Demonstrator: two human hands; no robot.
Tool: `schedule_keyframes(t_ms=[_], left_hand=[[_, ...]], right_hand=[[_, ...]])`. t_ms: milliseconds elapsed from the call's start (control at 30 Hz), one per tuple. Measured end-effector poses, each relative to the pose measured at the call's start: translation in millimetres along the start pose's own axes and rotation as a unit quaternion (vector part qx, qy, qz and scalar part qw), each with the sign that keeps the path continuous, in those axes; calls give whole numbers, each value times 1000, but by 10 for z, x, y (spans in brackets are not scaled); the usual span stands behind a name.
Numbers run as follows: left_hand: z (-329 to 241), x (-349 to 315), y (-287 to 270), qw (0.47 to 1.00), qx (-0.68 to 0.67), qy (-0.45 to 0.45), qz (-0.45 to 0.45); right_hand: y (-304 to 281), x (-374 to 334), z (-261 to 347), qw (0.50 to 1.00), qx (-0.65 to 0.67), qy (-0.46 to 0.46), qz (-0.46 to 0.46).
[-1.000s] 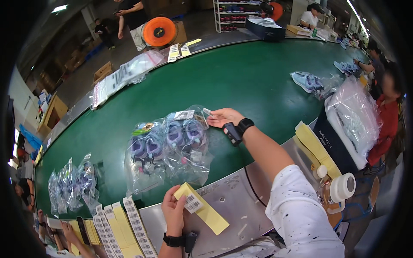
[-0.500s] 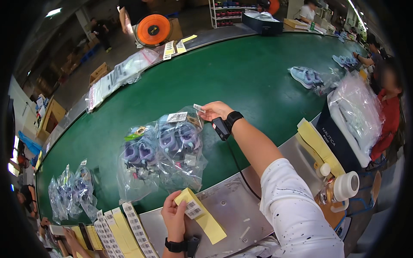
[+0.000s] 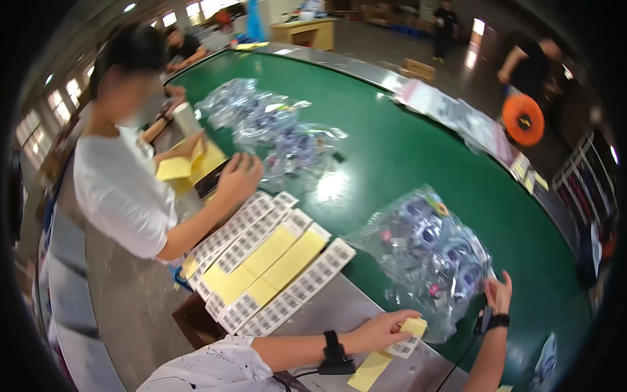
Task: The person stands at a green conveyor belt in a warehouse, applying barcode stickers to plastic-wrapped packages of children's shoes. They peel labels from a sheet, affix them to the packages, and move the labeled items down the line. Other workers are visible in the background performing similar tasks.
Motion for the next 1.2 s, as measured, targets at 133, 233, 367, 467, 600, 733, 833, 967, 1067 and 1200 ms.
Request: schedule_keyframes(t_ms=[133,233,367,467,600,733,833,967,1067,1200], left_hand=[[40,-22,11,1000,-10,22,-3],[-16,-7,38,999,-19,47,-8],[-54,6,155,994,5,109,-28],[-263,-77,196,986,22,168,-15],[-355,-161,305,986,-33,158,37],[-433,-227,317,984,-6,173,41],[-456,-226,310,983,-33,170,58],[-433,-246,304,983,-14,180,36],[-434,-255,318,982,-14,187,35],[-382,-253,364,982,-31,181,42]], right_hand=[[-58,-197,70,995,36,-59,-76],[146,-822,231,989,40,-130,-63],[649,-2083,404,985,-20,-164,42],[1234,-3266,511,913,-320,-248,46],[1745,-3854,553,785,-490,-377,29],[1423,-3699,312,822,-484,-297,42],[1300,-3685,223,898,-390,-201,37],[1398,-3820,251,891,-391,-231,30],[1459,-3879,267,862,-431,-267,6],[1425,-3890,234,860,-436,-265,-13]])
Point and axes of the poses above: each hand's wrist, its own x-axis towards the middle knuckle, its own y-axis out of the palm, z = x × y, the point moved 6 cm from there along x, towards the middle knuckle, and after that the axes turned 7 degrees about y, right-handed, at the moved point
